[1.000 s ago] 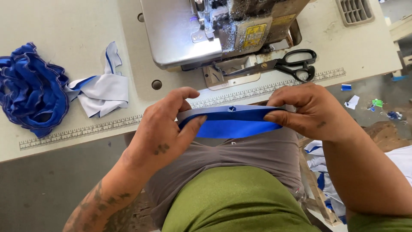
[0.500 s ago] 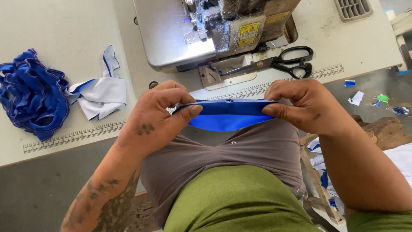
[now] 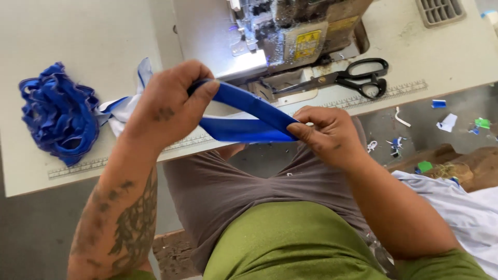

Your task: Sewing blue and white fabric strips together using an industrial overlock machine in a factory setting.

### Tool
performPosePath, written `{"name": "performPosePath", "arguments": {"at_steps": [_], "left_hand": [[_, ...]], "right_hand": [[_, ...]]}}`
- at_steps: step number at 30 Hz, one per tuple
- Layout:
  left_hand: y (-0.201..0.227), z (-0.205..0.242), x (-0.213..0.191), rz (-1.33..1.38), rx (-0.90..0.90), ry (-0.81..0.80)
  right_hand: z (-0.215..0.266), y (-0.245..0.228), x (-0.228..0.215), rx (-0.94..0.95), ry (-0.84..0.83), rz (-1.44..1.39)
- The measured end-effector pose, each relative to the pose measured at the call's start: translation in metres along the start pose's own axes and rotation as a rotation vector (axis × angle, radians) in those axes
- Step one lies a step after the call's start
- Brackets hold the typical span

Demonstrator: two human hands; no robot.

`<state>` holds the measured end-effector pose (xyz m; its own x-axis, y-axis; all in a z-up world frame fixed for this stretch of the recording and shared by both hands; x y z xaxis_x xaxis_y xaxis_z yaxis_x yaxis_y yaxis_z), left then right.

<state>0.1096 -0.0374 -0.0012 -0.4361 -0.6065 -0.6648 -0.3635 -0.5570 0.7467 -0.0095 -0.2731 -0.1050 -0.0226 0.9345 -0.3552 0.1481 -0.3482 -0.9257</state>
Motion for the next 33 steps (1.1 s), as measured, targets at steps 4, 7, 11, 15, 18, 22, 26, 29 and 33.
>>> {"name": "performPosePath", "arguments": {"at_steps": [4, 7, 11, 15, 18, 22, 26, 29, 33], "left_hand": [[-0.006, -0.043, -0.014, -0.201, 0.071, -0.045], [-0.024, -0.083, -0.003, -0.287, 0.217, -0.066], [-0.031, -0.113, 0.009, -0.396, 0.300, -0.042], [-0.037, -0.115, 0.011, -0.373, 0.378, -0.002], [-0.041, -0.115, 0.016, -0.383, 0.336, 0.039], [-0.052, -0.126, 0.019, -0.393, 0.216, 0.171], [-0.062, -0.150, 0.013, -0.377, 0.149, 0.237], [-0.072, -0.167, 0.012, -0.436, 0.115, 0.241], [-0.057, -0.168, 0.007, -0.408, 0.120, 0.214]], "right_hand": [[-0.011, 0.010, 0.034, 0.031, 0.117, -0.071], [-0.019, 0.020, 0.056, 0.057, 0.180, -0.096], [-0.026, 0.025, 0.065, 0.087, 0.226, -0.131], [-0.022, 0.030, 0.063, 0.141, 0.250, -0.143], [-0.020, 0.017, 0.061, 0.114, 0.214, -0.105], [-0.022, 0.016, 0.058, 0.105, 0.235, -0.166], [-0.038, 0.022, 0.052, 0.168, 0.283, -0.160], [-0.048, 0.019, 0.049, 0.199, 0.310, -0.175], [-0.053, 0.014, 0.050, 0.180, 0.301, -0.233]]}}
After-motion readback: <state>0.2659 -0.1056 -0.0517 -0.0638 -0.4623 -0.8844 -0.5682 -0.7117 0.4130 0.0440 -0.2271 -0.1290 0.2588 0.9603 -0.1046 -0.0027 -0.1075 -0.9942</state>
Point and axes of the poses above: each hand's wrist, its own z-axis away from the middle knuckle, its own x-axis out of the palm, y = z × x, the point moved 7 cm from there along -z, towards the middle knuckle, and after that the axes turned 8 degrees about z, right-handed, at the moved point
